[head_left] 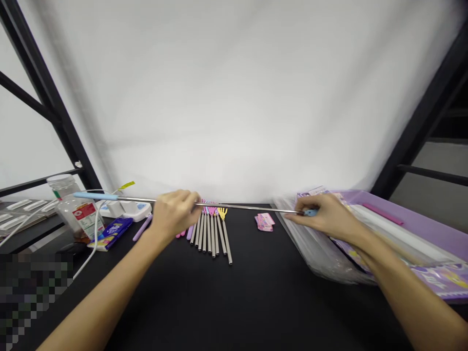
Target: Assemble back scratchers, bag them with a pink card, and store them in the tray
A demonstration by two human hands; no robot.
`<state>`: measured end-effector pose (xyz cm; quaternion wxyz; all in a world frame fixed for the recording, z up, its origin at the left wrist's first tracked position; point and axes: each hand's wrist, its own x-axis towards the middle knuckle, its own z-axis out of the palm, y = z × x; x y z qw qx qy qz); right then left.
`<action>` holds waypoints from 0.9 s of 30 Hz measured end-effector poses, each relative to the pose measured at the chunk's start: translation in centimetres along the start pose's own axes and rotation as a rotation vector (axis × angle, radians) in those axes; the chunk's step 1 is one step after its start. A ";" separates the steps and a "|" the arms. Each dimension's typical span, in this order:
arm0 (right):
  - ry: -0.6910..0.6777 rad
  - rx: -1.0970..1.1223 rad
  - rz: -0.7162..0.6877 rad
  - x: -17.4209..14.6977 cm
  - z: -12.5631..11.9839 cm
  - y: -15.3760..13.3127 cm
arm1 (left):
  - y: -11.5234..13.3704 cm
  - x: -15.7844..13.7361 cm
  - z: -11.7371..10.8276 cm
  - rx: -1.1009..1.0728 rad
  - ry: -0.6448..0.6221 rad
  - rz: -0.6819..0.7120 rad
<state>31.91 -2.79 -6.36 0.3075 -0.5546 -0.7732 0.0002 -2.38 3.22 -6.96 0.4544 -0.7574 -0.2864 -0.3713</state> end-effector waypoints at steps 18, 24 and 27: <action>0.023 -0.069 -0.029 0.3 1.9 -1.1 | 2.7 -0.1 -0.6 -0.139 -0.335 -0.060; -0.049 -0.032 -0.063 0.3 4.2 -3.9 | 6.3 0.1 -0.3 -0.264 -0.369 0.114; -0.066 -0.052 -0.056 0.2 4.1 -3.2 | 6.1 -0.1 -0.1 -0.272 -0.396 0.152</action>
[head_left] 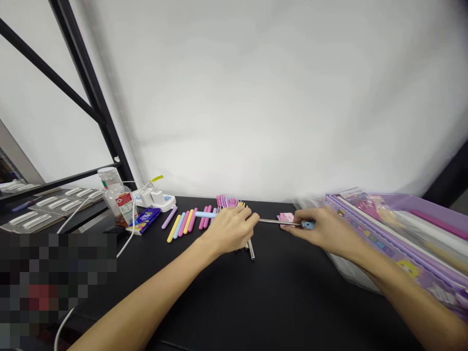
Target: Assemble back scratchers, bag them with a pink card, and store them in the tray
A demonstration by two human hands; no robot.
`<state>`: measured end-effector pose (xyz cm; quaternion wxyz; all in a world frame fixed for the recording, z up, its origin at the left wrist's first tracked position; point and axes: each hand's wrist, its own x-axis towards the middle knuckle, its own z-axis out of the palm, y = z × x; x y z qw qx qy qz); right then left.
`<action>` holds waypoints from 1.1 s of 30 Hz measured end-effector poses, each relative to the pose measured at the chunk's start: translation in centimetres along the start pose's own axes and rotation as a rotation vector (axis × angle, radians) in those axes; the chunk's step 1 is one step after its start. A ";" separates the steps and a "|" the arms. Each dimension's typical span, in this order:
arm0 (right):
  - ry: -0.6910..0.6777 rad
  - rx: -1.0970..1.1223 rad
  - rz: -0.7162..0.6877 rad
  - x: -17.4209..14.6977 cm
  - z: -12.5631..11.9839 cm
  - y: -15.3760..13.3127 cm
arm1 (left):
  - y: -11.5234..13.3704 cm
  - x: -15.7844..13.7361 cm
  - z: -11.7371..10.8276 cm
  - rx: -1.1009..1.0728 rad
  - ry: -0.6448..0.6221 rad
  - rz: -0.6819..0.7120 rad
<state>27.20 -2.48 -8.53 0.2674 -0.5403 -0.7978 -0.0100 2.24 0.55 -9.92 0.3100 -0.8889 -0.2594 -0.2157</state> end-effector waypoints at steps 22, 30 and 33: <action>0.009 -0.041 -0.047 -0.6 -0.2 1.3 | -2.6 -1.7 -0.8 -0.037 -0.035 -0.004; -0.083 -0.005 -0.150 -0.5 1.8 -3.1 | 1.8 -0.2 0.1 -0.037 0.039 0.091; -0.078 0.042 -0.157 -0.3 1.3 -2.5 | 0.6 -0.1 0.2 -0.033 0.086 0.116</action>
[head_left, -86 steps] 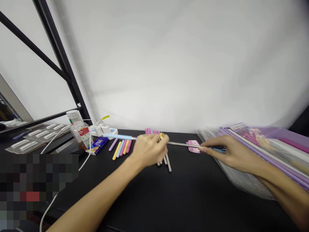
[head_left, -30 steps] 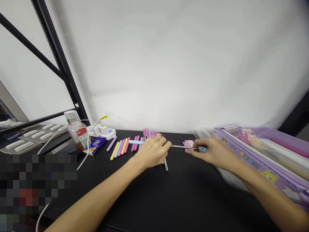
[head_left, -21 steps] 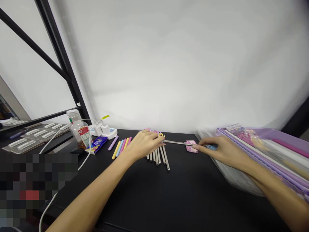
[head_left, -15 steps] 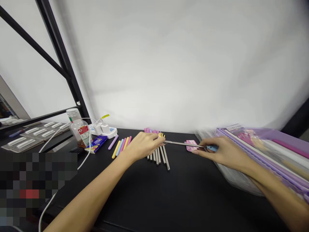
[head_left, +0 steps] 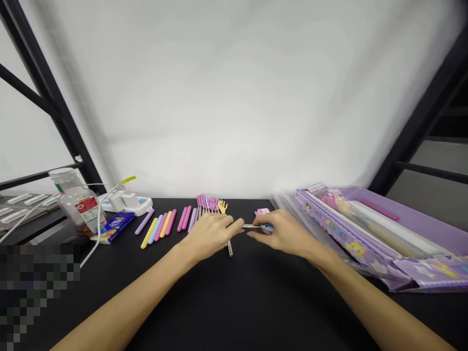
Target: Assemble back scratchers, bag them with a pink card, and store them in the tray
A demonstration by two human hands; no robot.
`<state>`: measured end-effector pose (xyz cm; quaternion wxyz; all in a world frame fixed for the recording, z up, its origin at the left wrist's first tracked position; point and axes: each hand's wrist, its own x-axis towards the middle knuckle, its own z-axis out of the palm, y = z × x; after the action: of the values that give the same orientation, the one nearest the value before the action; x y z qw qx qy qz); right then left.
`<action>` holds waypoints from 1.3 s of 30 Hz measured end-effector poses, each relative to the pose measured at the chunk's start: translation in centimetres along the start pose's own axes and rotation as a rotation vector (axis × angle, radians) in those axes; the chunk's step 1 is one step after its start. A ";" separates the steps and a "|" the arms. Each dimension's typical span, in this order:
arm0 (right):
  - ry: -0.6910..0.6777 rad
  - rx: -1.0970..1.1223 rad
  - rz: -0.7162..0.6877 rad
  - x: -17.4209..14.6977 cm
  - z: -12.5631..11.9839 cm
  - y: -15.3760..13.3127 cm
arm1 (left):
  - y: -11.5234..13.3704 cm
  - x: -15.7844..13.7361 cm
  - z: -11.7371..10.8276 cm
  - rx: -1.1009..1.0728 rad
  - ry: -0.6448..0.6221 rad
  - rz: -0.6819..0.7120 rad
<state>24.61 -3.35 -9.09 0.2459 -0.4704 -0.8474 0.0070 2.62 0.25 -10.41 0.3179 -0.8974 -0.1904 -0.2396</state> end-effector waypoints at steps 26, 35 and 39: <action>0.095 0.077 0.111 -0.9 -3.8 4.0 | -7.3 -2.3 -1.5 0.301 0.029 -0.206; 0.071 0.086 0.061 -0.3 -1.6 2.0 | -0.9 0.3 -0.4 0.135 0.046 -0.030; 0.048 0.115 0.108 0.0 -2.1 2.5 | -4.4 -1.1 -0.6 0.190 -0.001 -0.050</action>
<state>27.54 -2.43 -7.85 0.2922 -0.5004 -0.8130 0.0577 -0.63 2.82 -8.45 0.3956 -0.8582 -0.2346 -0.2278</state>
